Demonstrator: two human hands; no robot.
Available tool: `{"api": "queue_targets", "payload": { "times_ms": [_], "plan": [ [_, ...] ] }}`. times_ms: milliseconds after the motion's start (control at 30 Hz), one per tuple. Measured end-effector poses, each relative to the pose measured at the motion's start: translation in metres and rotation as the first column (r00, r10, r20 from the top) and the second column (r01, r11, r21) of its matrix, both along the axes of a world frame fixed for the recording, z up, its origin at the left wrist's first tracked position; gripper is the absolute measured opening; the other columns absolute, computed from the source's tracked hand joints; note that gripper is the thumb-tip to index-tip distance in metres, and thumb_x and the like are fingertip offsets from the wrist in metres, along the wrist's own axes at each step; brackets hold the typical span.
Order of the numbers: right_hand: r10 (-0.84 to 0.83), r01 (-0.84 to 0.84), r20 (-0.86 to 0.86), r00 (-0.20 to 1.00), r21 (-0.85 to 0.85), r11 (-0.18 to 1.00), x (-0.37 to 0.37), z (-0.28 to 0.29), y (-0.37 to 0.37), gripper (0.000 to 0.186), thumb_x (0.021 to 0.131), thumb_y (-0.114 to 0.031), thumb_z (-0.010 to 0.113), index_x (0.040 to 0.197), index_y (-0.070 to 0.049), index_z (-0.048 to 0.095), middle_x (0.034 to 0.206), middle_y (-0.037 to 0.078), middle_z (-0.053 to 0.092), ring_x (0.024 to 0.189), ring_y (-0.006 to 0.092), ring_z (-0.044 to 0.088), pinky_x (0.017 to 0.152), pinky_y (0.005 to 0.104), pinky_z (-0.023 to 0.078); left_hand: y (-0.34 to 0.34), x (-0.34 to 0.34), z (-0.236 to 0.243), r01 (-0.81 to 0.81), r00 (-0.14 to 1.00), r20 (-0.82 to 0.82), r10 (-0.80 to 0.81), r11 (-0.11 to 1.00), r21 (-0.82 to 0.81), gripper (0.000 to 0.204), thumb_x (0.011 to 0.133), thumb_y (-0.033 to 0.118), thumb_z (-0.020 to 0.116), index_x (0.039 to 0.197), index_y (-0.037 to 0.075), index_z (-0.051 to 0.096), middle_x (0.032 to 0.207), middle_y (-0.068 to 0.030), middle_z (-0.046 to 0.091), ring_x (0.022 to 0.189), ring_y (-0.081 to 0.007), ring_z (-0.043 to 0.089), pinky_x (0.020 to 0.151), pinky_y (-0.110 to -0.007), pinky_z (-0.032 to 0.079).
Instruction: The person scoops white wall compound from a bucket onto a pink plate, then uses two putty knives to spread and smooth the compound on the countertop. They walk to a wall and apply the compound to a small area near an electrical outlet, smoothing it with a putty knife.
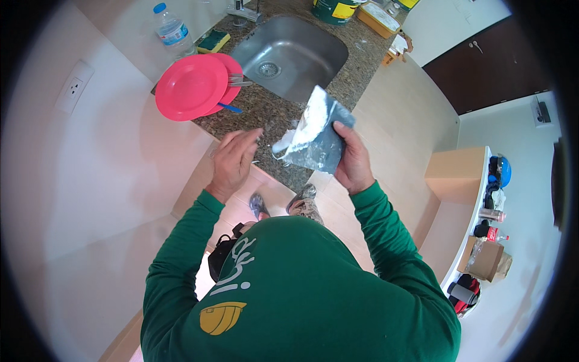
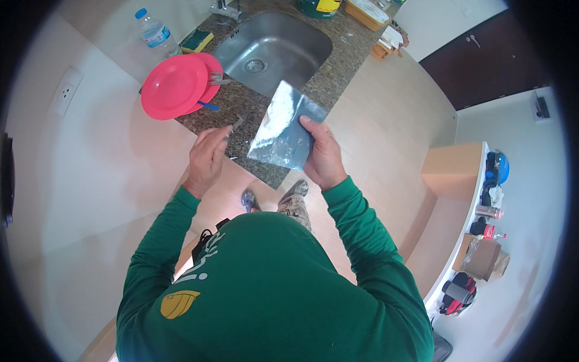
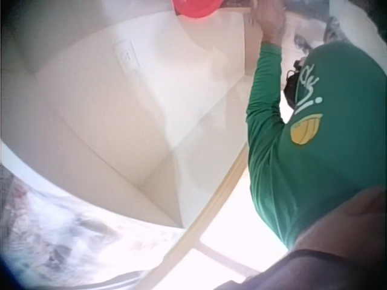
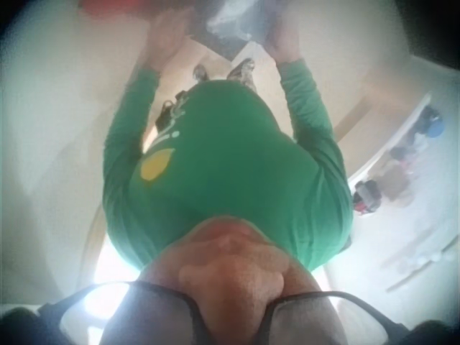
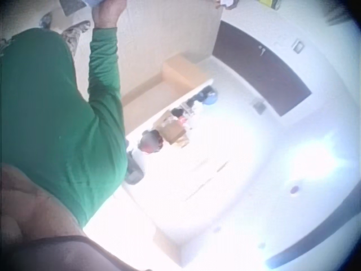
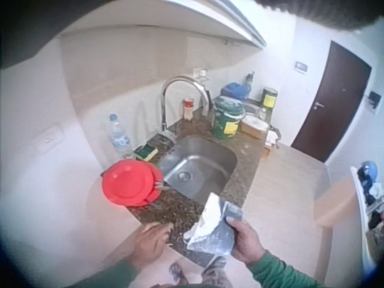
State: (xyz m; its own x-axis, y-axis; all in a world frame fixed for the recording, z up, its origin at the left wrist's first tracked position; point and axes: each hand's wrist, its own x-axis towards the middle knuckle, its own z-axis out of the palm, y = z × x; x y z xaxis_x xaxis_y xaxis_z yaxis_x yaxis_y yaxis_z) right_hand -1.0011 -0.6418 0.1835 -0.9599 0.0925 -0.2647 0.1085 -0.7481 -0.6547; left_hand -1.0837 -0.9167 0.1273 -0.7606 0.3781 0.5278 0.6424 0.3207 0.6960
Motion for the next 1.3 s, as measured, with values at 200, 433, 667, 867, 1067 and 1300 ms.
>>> {"api": "queue_targets", "payload": {
  "times_ms": [200,433,667,867,1067,1300],
  "plan": [
    [0.359,0.505,-0.529,0.769,0.847,0.168,0.000,0.029,-0.004,0.036,0.105,-0.001,0.062,0.141,-0.005,0.068,0.132,0.020,0.072,0.117,0.0341,0.071,0.099,0.0390,0.057,0.024,0.025,0.000,-0.388,0.295,0.659,-0.692,0.544,0.744,0.031,0.114,0.024,0.052,0.125,0.002,0.071,0.124,-0.0122,0.077,0.112,-0.0243,0.073,0.098,-0.041,0.058],
    [0.732,0.444,-0.232,0.641,0.890,-0.107,0.000,0.030,-0.015,0.076,0.080,0.011,0.067,0.147,-0.027,0.067,0.160,0.020,0.054,0.145,0.0523,0.054,0.115,0.0532,0.053,0.040,0.031,0.027,-0.543,0.198,0.579,-0.791,0.404,0.736,0.033,0.114,0.027,0.052,0.129,0.003,0.067,0.125,-0.0108,0.076,0.119,-0.0226,0.071,0.106,-0.042,0.056],
    [0.710,0.367,-0.086,0.699,0.896,-0.252,0.005,0.009,0.002,0.089,0.075,0.012,0.064,0.152,-0.033,0.064,0.161,0.013,0.054,0.145,0.0479,0.053,0.116,0.0516,0.054,0.036,0.048,0.010,-0.619,0.244,0.593,-0.768,0.348,0.705,0.030,0.112,0.026,0.058,0.128,0.002,0.066,0.124,-0.0121,0.075,0.110,-0.0219,0.070,0.100,-0.039,0.056],
    [0.658,0.241,0.055,0.751,0.905,-0.351,0.007,-0.003,0.029,0.083,0.081,0.010,0.064,0.155,-0.029,0.061,0.162,0.015,0.053,0.145,0.0475,0.053,0.118,0.0493,0.053,0.028,0.058,-0.004,-0.641,0.197,0.604,-0.772,0.365,0.675,0.033,0.112,0.026,0.059,0.127,-0.002,0.065,0.121,-0.0159,0.075,0.109,-0.0287,0.071,0.094,-0.040,0.058],
    [0.491,0.196,0.222,0.842,0.722,-0.663,0.006,-0.007,0.043,0.067,0.095,-0.003,0.063,0.157,-0.027,0.057,0.151,0.013,0.064,0.134,0.0454,0.063,0.113,0.0519,0.052,-0.007,0.042,-0.010,-0.556,0.392,0.710,-0.585,0.464,0.689,0.035,0.112,0.027,0.056,0.128,-0.002,0.067,0.119,-0.0155,0.076,0.106,-0.0291,0.073,0.094,-0.041,0.058],
    [0.479,0.140,0.435,0.763,0.612,-0.778,0.034,-0.018,0.011,0.057,0.095,-0.008,0.064,0.150,-0.024,0.065,0.142,0.008,0.069,0.127,0.0357,0.066,0.109,0.0452,0.053,-0.025,0.040,-0.023,-0.571,0.457,0.736,-0.499,0.470,0.673,0.033,0.113,0.027,0.057,0.120,-0.002,0.070,0.113,-0.0163,0.077,0.099,-0.0271,0.075,0.089,-0.042,0.059]
  ]
}}
